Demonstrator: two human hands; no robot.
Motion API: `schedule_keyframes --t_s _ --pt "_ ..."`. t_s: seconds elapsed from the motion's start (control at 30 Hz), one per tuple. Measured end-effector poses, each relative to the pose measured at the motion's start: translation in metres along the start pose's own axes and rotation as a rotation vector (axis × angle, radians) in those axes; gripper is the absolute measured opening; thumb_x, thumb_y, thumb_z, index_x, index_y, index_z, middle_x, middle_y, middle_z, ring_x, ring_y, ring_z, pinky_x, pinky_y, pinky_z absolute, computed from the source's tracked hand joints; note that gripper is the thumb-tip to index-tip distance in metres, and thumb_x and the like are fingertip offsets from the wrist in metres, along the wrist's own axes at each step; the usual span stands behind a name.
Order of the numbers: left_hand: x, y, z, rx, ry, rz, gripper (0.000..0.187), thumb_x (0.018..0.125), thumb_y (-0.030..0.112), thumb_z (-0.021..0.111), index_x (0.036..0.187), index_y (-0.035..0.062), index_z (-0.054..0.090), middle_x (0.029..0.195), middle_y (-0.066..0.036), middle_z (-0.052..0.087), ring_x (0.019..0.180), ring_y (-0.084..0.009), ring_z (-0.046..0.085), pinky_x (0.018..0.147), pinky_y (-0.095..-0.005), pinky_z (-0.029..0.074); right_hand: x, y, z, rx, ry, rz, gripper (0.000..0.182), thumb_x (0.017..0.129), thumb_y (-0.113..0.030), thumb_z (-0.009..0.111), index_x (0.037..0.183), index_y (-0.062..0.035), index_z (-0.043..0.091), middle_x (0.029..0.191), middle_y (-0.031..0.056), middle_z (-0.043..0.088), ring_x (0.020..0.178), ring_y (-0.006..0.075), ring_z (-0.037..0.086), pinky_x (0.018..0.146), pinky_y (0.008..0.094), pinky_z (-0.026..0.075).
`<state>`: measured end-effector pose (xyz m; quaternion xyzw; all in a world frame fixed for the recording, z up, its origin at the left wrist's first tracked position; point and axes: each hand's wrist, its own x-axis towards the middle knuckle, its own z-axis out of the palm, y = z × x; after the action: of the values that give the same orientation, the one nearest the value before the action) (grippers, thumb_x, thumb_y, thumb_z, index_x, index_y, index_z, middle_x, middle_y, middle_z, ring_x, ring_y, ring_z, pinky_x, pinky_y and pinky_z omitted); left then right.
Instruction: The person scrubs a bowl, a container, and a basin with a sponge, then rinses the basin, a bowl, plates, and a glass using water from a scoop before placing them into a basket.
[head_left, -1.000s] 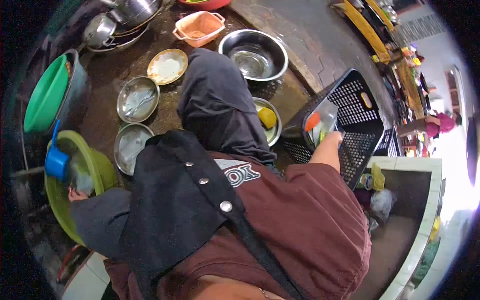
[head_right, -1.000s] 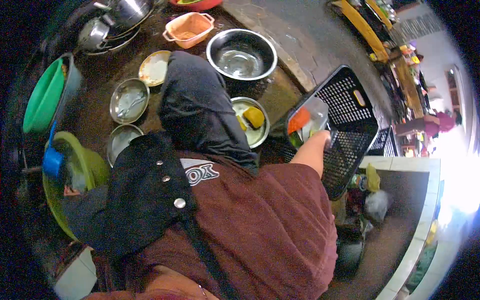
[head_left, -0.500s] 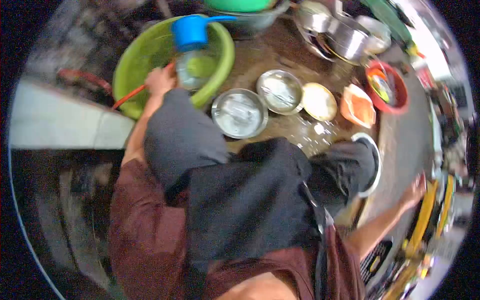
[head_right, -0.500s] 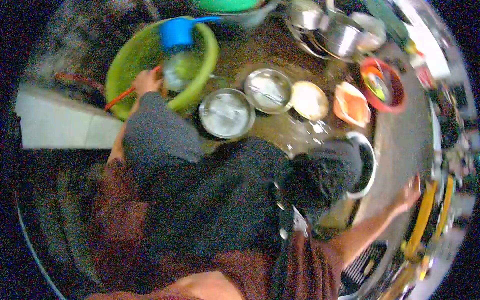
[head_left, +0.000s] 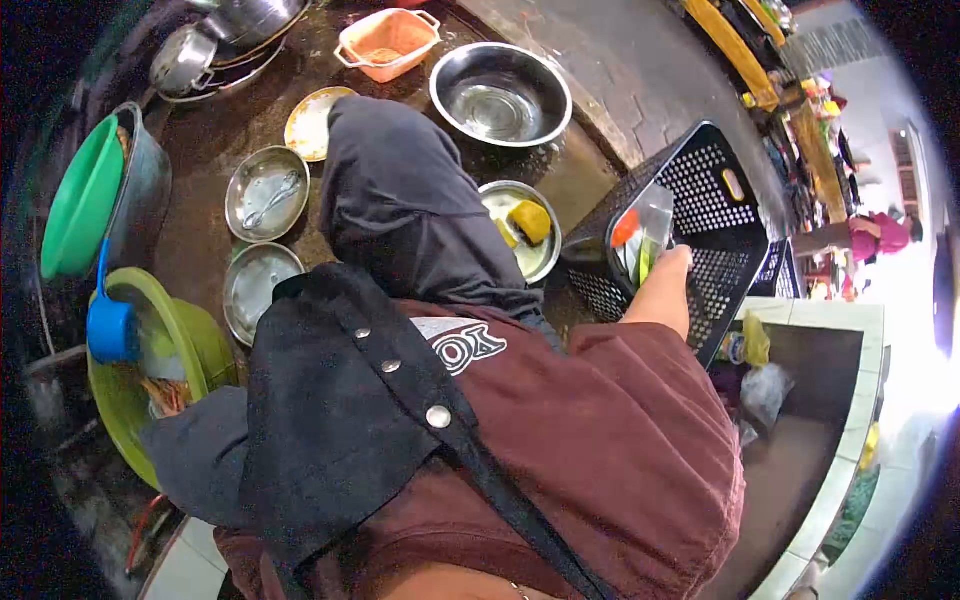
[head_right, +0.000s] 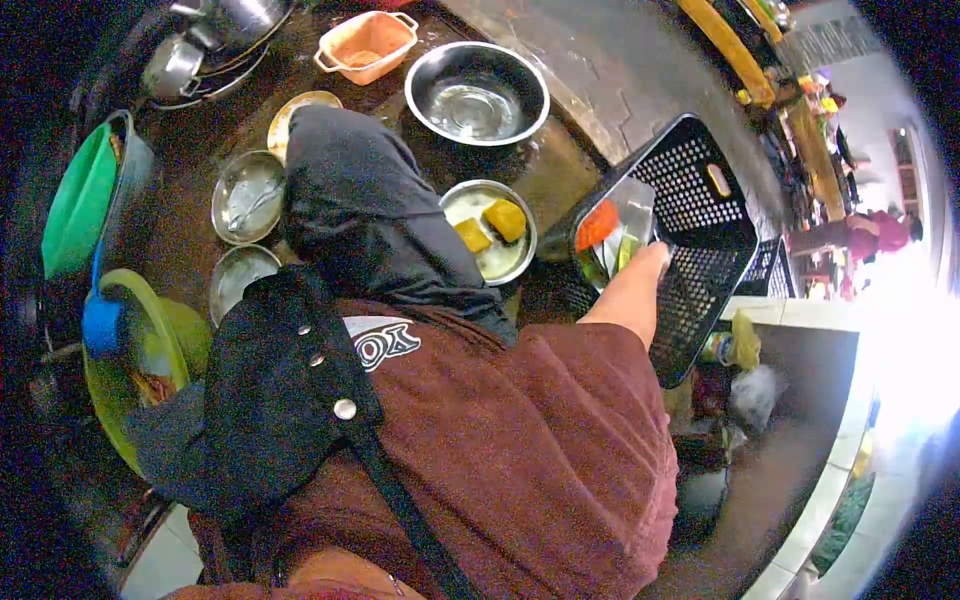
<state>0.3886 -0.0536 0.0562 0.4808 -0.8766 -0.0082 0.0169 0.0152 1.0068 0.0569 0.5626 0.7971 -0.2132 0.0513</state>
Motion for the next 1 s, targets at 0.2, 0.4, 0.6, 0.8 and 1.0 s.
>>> schedule_keyframes --t_s 0.2,0.4,0.6,0.8,1.0 --pt "-0.006 0.004 -0.013 0.017 -0.001 -0.006 0.059 0.074 0.037 0.06 0.123 0.0125 0.041 0.104 -0.012 0.054 0.093 -0.024 0.055 0.075 -0.0364 0.044 0.001 0.005 0.046 0.705 -0.285 0.161 0.021 0.073 -0.012 0.061 0.093 -0.0048 0.062 0.083 0.0121 0.06 0.073 0.0229 0.057 0.059 0.0392 0.05" --pt "-0.014 0.001 -0.02 -0.033 0.011 -0.032 0.062 0.075 0.034 0.06 0.126 0.0085 0.037 0.109 -0.013 0.052 0.096 -0.0245 0.054 0.079 -0.0355 0.043 0.008 -0.035 0.054 0.334 -0.134 -0.089 0.023 0.075 -0.014 0.059 0.096 -0.0048 0.059 0.086 0.0122 0.06 0.075 0.0226 0.058 0.059 0.0362 0.051" --pt "-0.041 0.002 -0.038 -0.288 0.068 -0.028 0.065 0.076 0.03 0.059 0.129 0.0045 0.033 0.114 -0.014 0.051 0.1 -0.025 0.053 0.083 -0.0345 0.042 0.009 -0.058 0.024 -0.737 0.209 -0.443 0.025 0.078 -0.016 0.058 0.1 -0.0049 0.056 0.09 0.0123 0.06 0.077 0.0224 0.059 0.059 0.0331 0.052" --pt "-0.069 0.04 -0.077 -0.798 0.163 0.143 0.068 0.077 0.027 0.059 0.132 0.0006 0.028 0.119 -0.016 0.049 0.103 -0.0255 0.052 0.087 -0.0336 0.041 -0.047 -0.176 -0.08 0.829 0.496 -0.967 0.027 0.08 -0.018 0.057 0.104 -0.0049 0.054 0.093 0.0124 0.06 0.079 0.0222 0.06 0.059 0.0301 0.053" --pt "-0.039 -0.001 -0.025 -0.642 -0.082 -0.61 0.061 0.068 0.045 0.067 0.106 -0.0013 0.055 0.103 -0.02 0.058 0.097 -0.0327 0.056 0.082 -0.0382 0.043 -0.387 -0.3 -0.073 0.995 -0.239 -1.946 0.034 0.091 -0.018 0.036 0.11 0.0085 0.045 0.109 0.0215 0.052 0.095 0.0323 0.056 0.082 0.0372 0.048"
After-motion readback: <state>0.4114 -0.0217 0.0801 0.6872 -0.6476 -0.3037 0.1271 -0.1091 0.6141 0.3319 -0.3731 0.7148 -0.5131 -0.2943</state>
